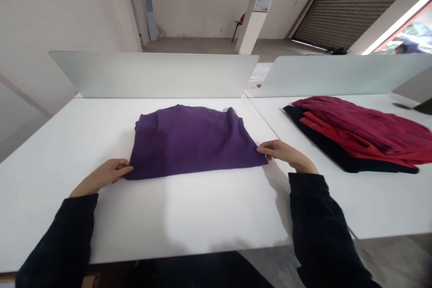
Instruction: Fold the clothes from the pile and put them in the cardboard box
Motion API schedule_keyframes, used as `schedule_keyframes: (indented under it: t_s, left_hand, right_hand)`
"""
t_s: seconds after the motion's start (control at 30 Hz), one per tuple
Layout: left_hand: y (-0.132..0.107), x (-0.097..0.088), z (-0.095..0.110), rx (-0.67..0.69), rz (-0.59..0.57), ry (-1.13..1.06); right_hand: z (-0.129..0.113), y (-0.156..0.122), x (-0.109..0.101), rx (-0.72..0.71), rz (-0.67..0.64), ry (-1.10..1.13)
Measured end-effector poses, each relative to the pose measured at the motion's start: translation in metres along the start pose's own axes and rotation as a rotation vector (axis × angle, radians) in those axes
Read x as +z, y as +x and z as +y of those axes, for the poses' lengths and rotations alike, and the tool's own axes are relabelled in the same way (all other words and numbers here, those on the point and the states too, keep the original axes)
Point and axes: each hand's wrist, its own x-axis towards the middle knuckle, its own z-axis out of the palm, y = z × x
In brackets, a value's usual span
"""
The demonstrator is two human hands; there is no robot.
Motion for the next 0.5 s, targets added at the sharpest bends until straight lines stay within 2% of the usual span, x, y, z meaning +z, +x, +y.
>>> schedule_keyframes:
  t_s: [0.1,0.17,0.37,0.5]
  left_hand:
    - [0.011,-0.001,0.004,0.035,0.134,-0.014]
    - [0.026,-0.001,0.013,0.057,0.242,0.020]
    - [0.081,0.011,0.053,0.048,0.523,0.379]
    - [0.101,0.019,0.057,0.006,0.658,0.429]
  right_hand:
    - [-0.001,0.018,0.000,0.027,0.170,0.089]
    - [-0.005,0.037,0.002,0.062,0.234,0.088]
    - [-0.025,0.091,0.019,0.087,0.417,0.008]
    - [-0.026,0.110,0.030,0.067,0.535,-0.055]
